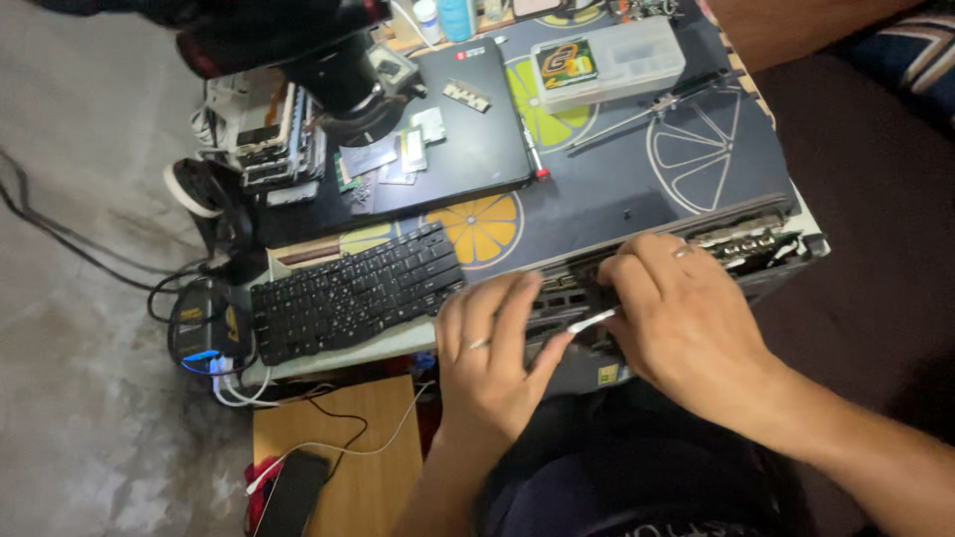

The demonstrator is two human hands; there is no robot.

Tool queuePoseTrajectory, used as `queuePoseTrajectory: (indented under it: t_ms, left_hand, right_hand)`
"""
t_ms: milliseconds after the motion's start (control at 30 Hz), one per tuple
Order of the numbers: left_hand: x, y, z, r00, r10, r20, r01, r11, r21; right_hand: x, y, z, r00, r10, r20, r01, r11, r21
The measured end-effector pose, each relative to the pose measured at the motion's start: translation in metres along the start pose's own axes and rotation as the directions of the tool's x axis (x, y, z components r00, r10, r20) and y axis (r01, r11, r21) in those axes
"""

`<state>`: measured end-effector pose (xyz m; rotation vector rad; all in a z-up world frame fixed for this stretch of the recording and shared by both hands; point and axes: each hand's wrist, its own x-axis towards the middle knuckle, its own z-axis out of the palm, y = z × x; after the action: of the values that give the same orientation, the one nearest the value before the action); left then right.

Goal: The person disassembles a laptop by removing screws from the bottom cover and side ports using a screwdriver. They lift the cover to expose internal components and continue unscrewing fasteners around the chassis. The person handles the laptop and screwdriver throughout the process.

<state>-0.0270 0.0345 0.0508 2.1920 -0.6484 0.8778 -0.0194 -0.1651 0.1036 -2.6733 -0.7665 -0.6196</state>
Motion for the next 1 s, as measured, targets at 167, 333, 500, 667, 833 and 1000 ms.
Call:
queuePoseTrajectory:
  t_ms: [167, 333, 500, 667, 833, 1000]
  left_hand:
    - [0.014, -0.003, 0.007, 0.984, 0.066, 0.167, -0.063, 0.998, -0.019]
    - [0.015, 0.0, 0.019, 0.987, 0.046, 0.151, -0.054, 0.997, 0.051]
    - [0.019, 0.003, 0.02, 0.981, 0.012, 0.196, -0.026, 0.997, 0.069]
    - [0.023, 0.0, 0.018, 0.978, -0.03, 0.206, 0.023, 0.999, 0.032]
    - [0.023, -0.005, 0.017, 0.979, 0.005, 0.205, -0.008, 1.0, 0.013]
    - [0.021, -0.005, 0.025, 0.979, -0.037, 0.199, 0.018, 0.995, 0.098]
  right_hand:
    - [0.005, -0.001, 0.001, 0.998, -0.025, -0.051, 0.026, 1.0, 0.018]
    - [0.005, 0.005, 0.007, 0.996, -0.016, -0.087, 0.019, 0.999, 0.036]
    - [0.016, 0.028, 0.004, 0.988, 0.006, 0.157, -0.032, 0.987, 0.159]
    - [-0.011, 0.088, -0.038, 0.956, 0.2, 0.215, -0.227, 0.968, 0.109]
    - [-0.059, 0.106, -0.023, 0.966, 0.214, -0.144, -0.208, 0.977, 0.055]
    - [-0.085, 0.102, -0.009, 0.902, 0.401, -0.16, -0.407, 0.914, 0.0]
